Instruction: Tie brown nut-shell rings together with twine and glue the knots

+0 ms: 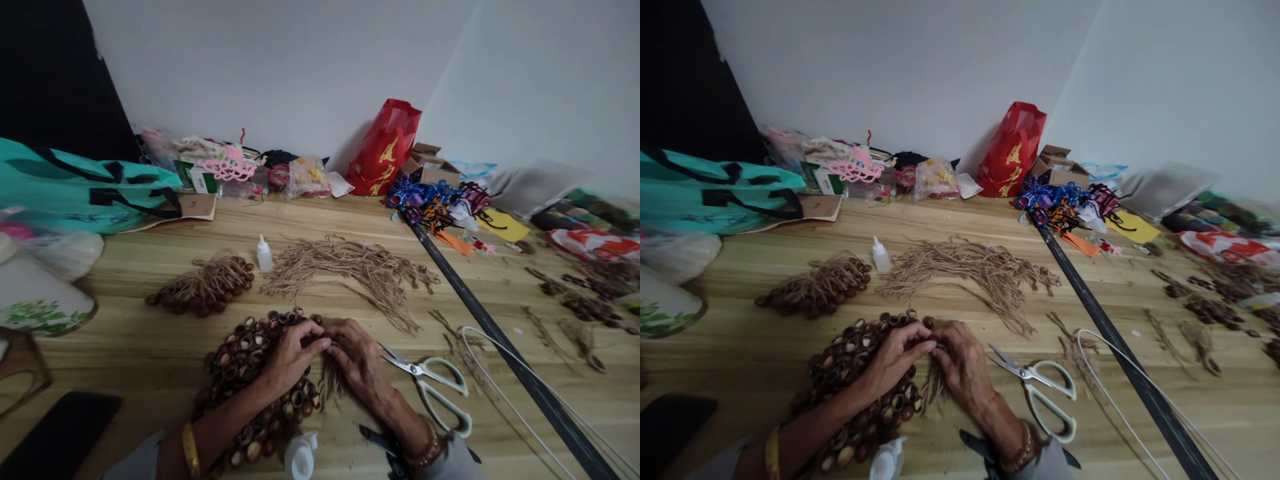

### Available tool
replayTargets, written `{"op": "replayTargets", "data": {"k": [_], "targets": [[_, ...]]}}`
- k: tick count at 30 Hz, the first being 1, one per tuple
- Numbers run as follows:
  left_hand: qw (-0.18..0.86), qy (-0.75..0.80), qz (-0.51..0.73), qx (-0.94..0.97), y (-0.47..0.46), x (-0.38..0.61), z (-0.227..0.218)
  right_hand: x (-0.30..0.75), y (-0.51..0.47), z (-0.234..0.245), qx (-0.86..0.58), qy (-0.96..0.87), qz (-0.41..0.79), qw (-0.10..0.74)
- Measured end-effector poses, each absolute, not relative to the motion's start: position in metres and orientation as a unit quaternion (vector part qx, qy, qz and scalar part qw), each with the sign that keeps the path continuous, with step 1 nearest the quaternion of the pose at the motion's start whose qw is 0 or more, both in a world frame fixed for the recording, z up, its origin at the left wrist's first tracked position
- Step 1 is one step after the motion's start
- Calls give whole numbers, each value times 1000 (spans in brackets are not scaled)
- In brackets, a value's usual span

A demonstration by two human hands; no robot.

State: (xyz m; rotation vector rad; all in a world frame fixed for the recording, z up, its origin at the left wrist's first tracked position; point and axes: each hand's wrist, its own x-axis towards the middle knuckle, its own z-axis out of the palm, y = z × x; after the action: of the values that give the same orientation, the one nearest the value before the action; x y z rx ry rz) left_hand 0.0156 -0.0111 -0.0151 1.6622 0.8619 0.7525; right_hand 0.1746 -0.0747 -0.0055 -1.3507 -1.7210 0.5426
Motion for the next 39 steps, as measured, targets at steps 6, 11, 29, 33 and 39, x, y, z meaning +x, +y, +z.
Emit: {"op": "replayTargets", "data": {"k": [6,11,29,33,39], "targets": [[523,362,312,706,-11,15,-16,176,-74,-7,-542,-693,209,426],[523,366,310,705,-11,15,-15,175,-74,-6,-544,-691,218,423],[521,362,312,708,-11,14,-17,176,-74,-8,-544,-694,211,422],[519,364,309,709,-11,15,-16,176,-74,-9,-545,-691,213,424],[519,360,310,711,-11,15,-15,176,-74,-9,-546,-691,215,423]]}}
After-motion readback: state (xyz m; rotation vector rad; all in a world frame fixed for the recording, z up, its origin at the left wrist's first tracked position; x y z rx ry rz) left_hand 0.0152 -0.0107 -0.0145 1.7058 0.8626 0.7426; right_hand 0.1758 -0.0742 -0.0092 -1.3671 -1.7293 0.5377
